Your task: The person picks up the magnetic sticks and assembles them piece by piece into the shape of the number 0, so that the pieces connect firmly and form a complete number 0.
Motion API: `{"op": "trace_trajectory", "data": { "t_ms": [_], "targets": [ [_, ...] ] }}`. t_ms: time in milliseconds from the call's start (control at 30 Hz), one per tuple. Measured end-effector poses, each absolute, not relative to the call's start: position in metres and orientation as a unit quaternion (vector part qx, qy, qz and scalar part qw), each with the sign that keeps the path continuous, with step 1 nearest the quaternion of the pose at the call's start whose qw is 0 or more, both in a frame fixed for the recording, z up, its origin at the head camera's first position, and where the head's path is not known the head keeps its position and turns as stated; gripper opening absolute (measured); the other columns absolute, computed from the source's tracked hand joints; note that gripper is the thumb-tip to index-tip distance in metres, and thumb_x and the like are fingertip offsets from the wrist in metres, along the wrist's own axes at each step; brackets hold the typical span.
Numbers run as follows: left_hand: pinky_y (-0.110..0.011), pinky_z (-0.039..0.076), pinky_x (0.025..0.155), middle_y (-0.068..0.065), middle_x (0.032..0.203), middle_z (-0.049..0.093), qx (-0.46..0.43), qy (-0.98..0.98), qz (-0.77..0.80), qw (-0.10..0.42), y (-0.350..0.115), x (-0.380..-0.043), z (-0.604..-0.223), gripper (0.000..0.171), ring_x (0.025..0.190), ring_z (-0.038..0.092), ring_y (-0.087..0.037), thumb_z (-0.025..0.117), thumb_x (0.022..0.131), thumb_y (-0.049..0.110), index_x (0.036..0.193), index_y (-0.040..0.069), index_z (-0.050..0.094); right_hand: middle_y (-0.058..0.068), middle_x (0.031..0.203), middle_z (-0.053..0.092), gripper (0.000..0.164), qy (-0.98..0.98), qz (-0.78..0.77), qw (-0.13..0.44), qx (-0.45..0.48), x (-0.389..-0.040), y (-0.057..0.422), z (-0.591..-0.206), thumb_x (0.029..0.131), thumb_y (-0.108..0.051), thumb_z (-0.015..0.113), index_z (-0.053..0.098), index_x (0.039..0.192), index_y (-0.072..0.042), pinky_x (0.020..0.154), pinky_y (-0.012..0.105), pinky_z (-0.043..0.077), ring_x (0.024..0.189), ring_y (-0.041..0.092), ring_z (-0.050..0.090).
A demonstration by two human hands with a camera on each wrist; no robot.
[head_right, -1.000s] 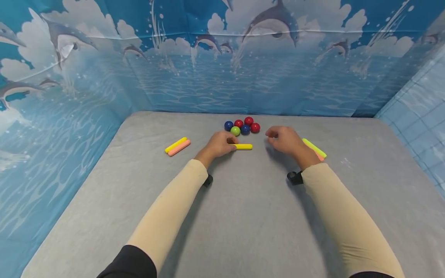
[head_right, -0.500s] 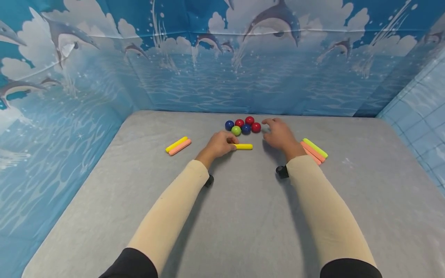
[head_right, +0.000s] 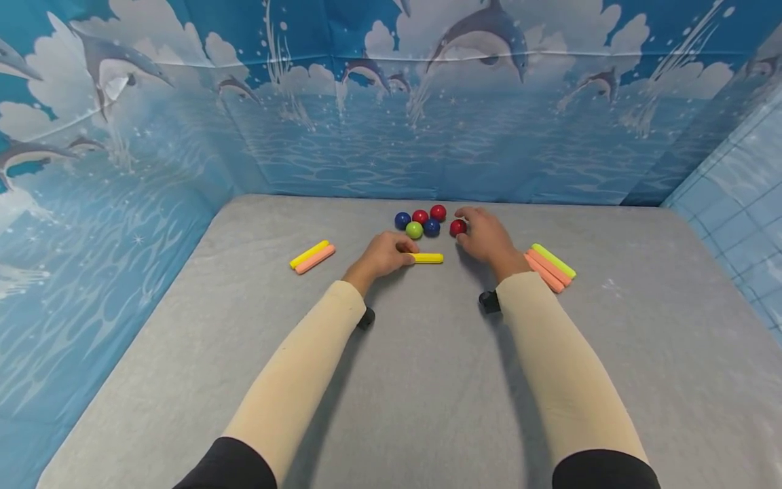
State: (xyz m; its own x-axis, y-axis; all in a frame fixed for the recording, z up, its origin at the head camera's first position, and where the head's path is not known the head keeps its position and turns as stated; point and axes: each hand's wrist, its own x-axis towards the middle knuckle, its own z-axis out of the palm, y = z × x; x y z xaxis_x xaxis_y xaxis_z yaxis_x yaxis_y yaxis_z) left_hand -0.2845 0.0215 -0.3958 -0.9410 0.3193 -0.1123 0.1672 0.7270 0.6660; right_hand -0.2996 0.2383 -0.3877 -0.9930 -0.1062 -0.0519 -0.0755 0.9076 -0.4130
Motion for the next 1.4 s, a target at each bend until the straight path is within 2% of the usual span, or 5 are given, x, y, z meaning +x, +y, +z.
{"op": "trace_trajectory", "data": {
  "t_ms": [433, 700, 833, 967, 1400],
  "targets": [
    [-0.030, 0.051, 0.093, -0.003, 0.107, 0.071, 0.144, 0.923, 0.342, 0.105, 0.021, -0.283, -0.395, 0.017, 0.097, 0.059, -0.017, 0.069, 0.093, 0.015, 0.109, 0.014, 0.075, 0.024, 0.126, 0.057, 0.027, 0.967, -0.251, 0.033, -0.033, -0.297, 0.241, -0.391, 0.096, -0.013, 0.062, 0.052, 0.120, -0.002, 0.096, 0.054, 0.049, 0.110, 0.039, 0.053],
    [-0.030, 0.051, 0.091, -0.003, 0.106, 0.071, 0.153, 0.921, 0.341, 0.107, 0.020, -0.282, -0.395, 0.017, 0.095, 0.060, -0.016, 0.070, 0.093, 0.014, 0.108, 0.014, 0.075, 0.025, 0.129, 0.055, 0.033, 0.962, -0.259, 0.055, -0.072, -0.285, 0.249, -0.382, 0.094, -0.008, 0.059, 0.052, 0.125, 0.001, 0.093, 0.054, 0.050, 0.110, 0.040, 0.055],
    [-0.030, 0.051, 0.091, -0.003, 0.105, 0.071, 0.149, 0.921, 0.344, 0.105, 0.020, -0.283, -0.395, 0.016, 0.094, 0.060, -0.016, 0.070, 0.092, 0.014, 0.107, 0.014, 0.075, 0.024, 0.123, 0.057, 0.029, 0.958, -0.258, 0.053, -0.111, -0.277, 0.247, -0.381, 0.090, 0.000, 0.061, 0.059, 0.118, 0.001, 0.094, 0.055, 0.050, 0.108, 0.039, 0.054],
    [-0.032, 0.052, 0.092, -0.003, 0.105, 0.071, 0.148, 0.921, 0.344, 0.104, 0.020, -0.283, -0.395, 0.016, 0.095, 0.060, -0.017, 0.070, 0.092, 0.014, 0.107, 0.014, 0.075, 0.022, 0.120, 0.058, 0.027, 0.959, -0.243, 0.065, -0.133, -0.274, 0.242, -0.383, 0.091, -0.002, 0.062, 0.061, 0.117, -0.001, 0.092, 0.054, 0.050, 0.104, 0.036, 0.053],
    [-0.032, 0.051, 0.096, -0.002, 0.109, 0.071, 0.163, 0.935, 0.298, 0.102, 0.022, -0.281, -0.394, 0.018, 0.098, 0.059, -0.017, 0.069, 0.092, 0.013, 0.109, 0.016, 0.074, 0.022, 0.125, 0.062, 0.033, 0.959, -0.257, 0.071, -0.098, -0.267, 0.237, -0.385, 0.093, -0.008, 0.064, 0.059, 0.125, -0.002, 0.095, 0.052, 0.051, 0.114, 0.037, 0.058]
  ]
}}
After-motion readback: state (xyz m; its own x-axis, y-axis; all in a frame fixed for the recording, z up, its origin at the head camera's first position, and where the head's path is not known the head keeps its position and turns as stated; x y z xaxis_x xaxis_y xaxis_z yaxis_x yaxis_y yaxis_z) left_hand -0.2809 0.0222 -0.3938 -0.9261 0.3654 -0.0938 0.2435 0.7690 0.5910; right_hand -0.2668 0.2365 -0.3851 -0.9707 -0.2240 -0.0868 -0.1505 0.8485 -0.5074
